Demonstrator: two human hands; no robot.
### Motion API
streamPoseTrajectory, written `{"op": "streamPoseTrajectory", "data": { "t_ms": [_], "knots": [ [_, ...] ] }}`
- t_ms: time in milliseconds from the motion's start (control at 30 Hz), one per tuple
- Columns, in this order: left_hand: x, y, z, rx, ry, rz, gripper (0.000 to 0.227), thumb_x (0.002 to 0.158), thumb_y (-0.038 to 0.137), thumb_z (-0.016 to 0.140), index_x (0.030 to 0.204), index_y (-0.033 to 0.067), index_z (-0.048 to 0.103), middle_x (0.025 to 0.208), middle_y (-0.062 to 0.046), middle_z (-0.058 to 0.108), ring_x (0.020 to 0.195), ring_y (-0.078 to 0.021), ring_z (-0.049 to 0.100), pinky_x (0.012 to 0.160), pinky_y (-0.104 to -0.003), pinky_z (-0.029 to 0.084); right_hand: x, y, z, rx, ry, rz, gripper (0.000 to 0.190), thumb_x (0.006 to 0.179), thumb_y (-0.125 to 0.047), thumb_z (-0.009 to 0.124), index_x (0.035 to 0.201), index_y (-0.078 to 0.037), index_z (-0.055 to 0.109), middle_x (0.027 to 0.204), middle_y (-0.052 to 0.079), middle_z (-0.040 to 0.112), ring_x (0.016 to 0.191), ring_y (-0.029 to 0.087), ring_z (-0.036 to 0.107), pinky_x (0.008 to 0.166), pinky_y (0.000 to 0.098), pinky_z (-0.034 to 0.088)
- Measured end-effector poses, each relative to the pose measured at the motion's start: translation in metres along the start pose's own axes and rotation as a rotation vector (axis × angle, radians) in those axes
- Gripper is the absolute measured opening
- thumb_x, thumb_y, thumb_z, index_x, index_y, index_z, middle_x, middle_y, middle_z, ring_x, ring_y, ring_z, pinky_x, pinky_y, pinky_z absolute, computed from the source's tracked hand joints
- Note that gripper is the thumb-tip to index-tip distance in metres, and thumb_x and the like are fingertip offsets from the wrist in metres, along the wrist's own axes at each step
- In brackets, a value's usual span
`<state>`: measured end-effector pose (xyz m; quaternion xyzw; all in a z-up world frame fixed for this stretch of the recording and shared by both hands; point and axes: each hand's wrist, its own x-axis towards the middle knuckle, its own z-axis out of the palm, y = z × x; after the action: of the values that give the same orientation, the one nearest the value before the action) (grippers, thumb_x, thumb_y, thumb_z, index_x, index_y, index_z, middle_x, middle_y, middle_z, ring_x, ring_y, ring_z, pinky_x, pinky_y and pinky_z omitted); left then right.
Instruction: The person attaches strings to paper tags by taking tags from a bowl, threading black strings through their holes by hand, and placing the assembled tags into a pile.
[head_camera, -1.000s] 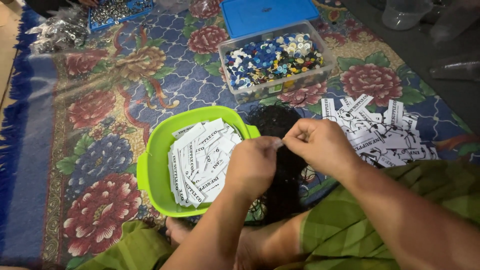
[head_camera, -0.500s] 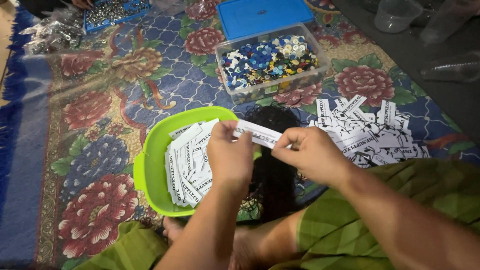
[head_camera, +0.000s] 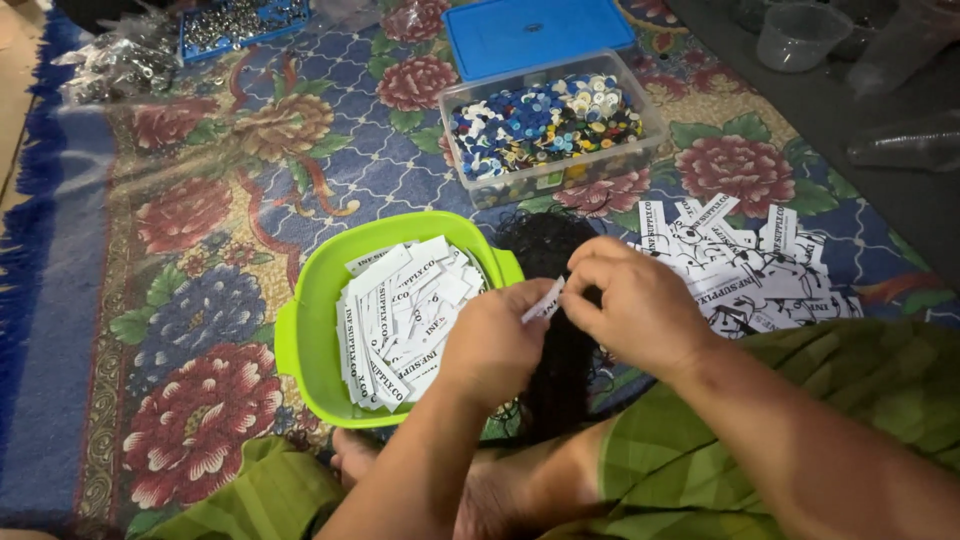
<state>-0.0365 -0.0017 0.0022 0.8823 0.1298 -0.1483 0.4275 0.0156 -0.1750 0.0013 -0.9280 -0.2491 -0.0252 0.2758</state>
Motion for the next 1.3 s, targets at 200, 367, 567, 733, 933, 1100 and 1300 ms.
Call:
{"op": "streamPoseTrajectory", "data": {
  "t_ms": [200, 367, 567, 733, 933, 1100, 1300],
  "knots": [
    [-0.016, 0.013, -0.014, -0.162, -0.109, 0.028, 0.039, 0.093, 0.038, 0.059, 0.129, 0.03, 0.072, 0.112, -0.009, 0.078, 0.118, -0.0303, 0.07, 0.101, -0.045, 0.055, 0.004, 0.005, 0.001, 0.07, -0.007, 0.031, 0.012, 0.084, -0.023, 0.076, 0.074, -0.016, 0.076, 0.1, -0.004, 0.077, 0.088, 0.027, 0.075, 0.074, 0.0399, 0.06],
    [-0.002, 0.001, -0.014, -0.454, -0.084, 0.031, 0.034, 0.094, 0.023, 0.053, 0.11, 0.0085, 0.079, 0.1, -0.016, 0.077, 0.097, -0.03, 0.07, 0.09, -0.041, 0.056, 0.001, 0.0, 0.0, 0.202, -0.057, 0.044, 0.01, 0.082, -0.02, 0.077, 0.075, -0.014, 0.078, 0.097, -0.002, 0.079, 0.083, 0.028, 0.075, 0.071, 0.0399, 0.06],
    [0.009, -0.013, -0.004, -0.484, 0.012, -0.095, 0.02, 0.092, 0.022, 0.071, 0.101, 0.0063, 0.079, 0.078, -0.008, 0.075, 0.071, -0.0166, 0.07, 0.066, -0.026, 0.054, 0.003, -0.001, 0.003, 0.223, -0.107, -0.008, 0.009, 0.083, -0.018, 0.078, 0.075, -0.015, 0.08, 0.092, -0.003, 0.08, 0.073, 0.024, 0.074, 0.065, 0.0358, 0.059],
    [0.009, -0.003, -0.007, -0.171, 0.047, -0.087, 0.024, 0.09, 0.038, 0.067, 0.101, 0.0208, 0.08, 0.073, 0.0, 0.076, 0.08, -0.0196, 0.078, 0.079, -0.035, 0.059, 0.002, 0.001, 0.005, 0.229, -0.085, -0.048, 0.007, 0.084, -0.017, 0.079, 0.077, -0.013, 0.079, 0.09, -0.001, 0.08, 0.065, 0.024, 0.072, 0.058, 0.0341, 0.057],
    [0.006, 0.004, -0.007, -0.135, 0.057, -0.09, 0.032, 0.096, 0.037, 0.056, 0.107, 0.0128, 0.074, 0.058, 0.001, 0.071, 0.071, -0.0161, 0.077, 0.081, -0.033, 0.059, 0.002, -0.004, 0.007, 0.549, 0.074, 0.042, 0.025, 0.084, -0.007, 0.075, 0.108, -0.009, 0.078, 0.093, 0.006, 0.077, 0.046, 0.009, 0.057, 0.041, 0.0237, 0.045],
    [0.013, 0.005, 0.002, -0.783, 0.01, -0.245, 0.033, 0.099, 0.024, 0.056, 0.117, -0.0006, 0.067, 0.09, -0.011, 0.071, 0.064, -0.0199, 0.068, 0.061, -0.033, 0.061, 0.002, -0.006, 0.001, 0.446, -0.01, -0.005, 0.009, 0.083, -0.01, 0.077, 0.088, -0.012, 0.084, 0.101, 0.004, 0.079, 0.05, 0.011, 0.057, 0.045, 0.0285, 0.046],
    [0.002, 0.008, 0.003, -0.987, -0.015, -0.301, 0.032, 0.102, 0.022, 0.058, 0.12, -0.0042, 0.064, 0.092, -0.012, 0.07, 0.069, -0.0214, 0.072, 0.057, -0.034, 0.062, 0.002, -0.002, 0.005, 0.358, -0.017, -0.031, 0.007, 0.083, -0.011, 0.075, 0.082, -0.014, 0.081, 0.096, -0.003, 0.081, 0.057, 0.015, 0.065, 0.052, 0.0294, 0.052]
  ]
}}
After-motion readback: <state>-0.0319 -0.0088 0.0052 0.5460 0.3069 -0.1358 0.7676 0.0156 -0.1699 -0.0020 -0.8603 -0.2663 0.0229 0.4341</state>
